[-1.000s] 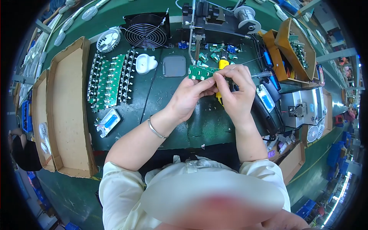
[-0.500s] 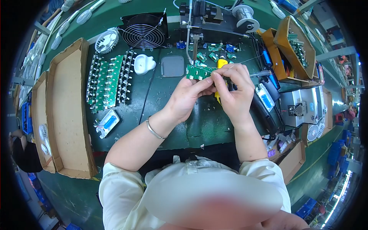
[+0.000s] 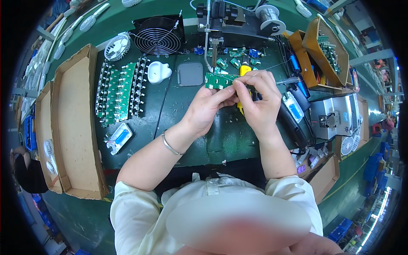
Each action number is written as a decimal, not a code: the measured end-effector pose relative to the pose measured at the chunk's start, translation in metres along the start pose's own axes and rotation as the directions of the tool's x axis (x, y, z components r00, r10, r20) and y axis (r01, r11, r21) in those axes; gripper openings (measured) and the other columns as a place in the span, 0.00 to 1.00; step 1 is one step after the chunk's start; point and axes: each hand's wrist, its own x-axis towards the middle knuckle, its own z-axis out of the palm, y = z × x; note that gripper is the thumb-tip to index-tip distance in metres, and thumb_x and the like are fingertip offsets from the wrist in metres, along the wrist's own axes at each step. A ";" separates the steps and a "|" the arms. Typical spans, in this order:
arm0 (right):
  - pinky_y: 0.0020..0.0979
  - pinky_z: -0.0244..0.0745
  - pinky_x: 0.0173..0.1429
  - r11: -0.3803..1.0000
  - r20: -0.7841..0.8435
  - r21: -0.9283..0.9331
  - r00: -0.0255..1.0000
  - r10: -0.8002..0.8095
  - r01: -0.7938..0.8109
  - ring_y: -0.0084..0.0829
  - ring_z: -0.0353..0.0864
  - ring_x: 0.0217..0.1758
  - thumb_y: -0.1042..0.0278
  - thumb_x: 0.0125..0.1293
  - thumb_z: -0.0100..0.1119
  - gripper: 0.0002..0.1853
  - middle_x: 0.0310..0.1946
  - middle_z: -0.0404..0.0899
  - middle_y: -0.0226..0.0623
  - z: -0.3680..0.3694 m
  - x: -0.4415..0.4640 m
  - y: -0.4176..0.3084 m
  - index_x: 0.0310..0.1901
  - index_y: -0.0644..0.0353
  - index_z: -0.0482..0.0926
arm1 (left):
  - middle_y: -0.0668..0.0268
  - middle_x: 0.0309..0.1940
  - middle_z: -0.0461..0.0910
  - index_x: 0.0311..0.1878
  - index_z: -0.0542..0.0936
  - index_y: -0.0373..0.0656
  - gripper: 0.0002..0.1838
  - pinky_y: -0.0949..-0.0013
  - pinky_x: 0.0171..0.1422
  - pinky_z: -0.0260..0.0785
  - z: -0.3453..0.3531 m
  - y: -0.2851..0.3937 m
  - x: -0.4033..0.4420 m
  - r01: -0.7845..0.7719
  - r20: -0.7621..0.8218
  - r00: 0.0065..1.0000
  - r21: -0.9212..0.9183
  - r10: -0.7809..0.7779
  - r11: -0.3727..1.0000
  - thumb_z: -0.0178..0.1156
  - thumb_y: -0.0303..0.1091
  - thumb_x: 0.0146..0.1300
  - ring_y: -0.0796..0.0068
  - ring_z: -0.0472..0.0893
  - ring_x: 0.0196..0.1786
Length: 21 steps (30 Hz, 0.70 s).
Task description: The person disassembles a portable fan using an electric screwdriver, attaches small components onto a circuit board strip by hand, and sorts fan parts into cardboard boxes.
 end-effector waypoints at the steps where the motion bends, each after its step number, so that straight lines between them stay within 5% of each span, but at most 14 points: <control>1: 0.33 0.72 0.43 1.000 0.000 0.000 1.000 0.001 -0.001 0.35 0.76 0.37 0.78 0.51 0.67 0.04 0.29 0.79 0.35 0.000 0.000 0.000 0.30 0.62 0.82 | 0.71 0.36 0.82 0.44 0.81 0.44 0.10 0.73 0.49 0.69 0.000 0.000 0.000 -0.004 -0.001 1.000 -0.005 0.004 1.000 0.57 0.40 0.69 0.82 0.78 0.40; 21: 0.33 0.72 0.43 0.999 -0.007 -0.052 1.000 -0.014 0.013 0.36 0.77 0.38 0.77 0.51 0.67 0.04 0.30 0.78 0.36 -0.001 -0.002 0.001 0.29 0.62 0.81 | 0.69 0.37 0.82 0.44 0.82 0.43 0.10 0.71 0.52 0.70 0.000 -0.005 -0.002 0.034 -0.041 0.998 -0.140 -0.040 0.990 0.57 0.38 0.68 0.79 0.79 0.41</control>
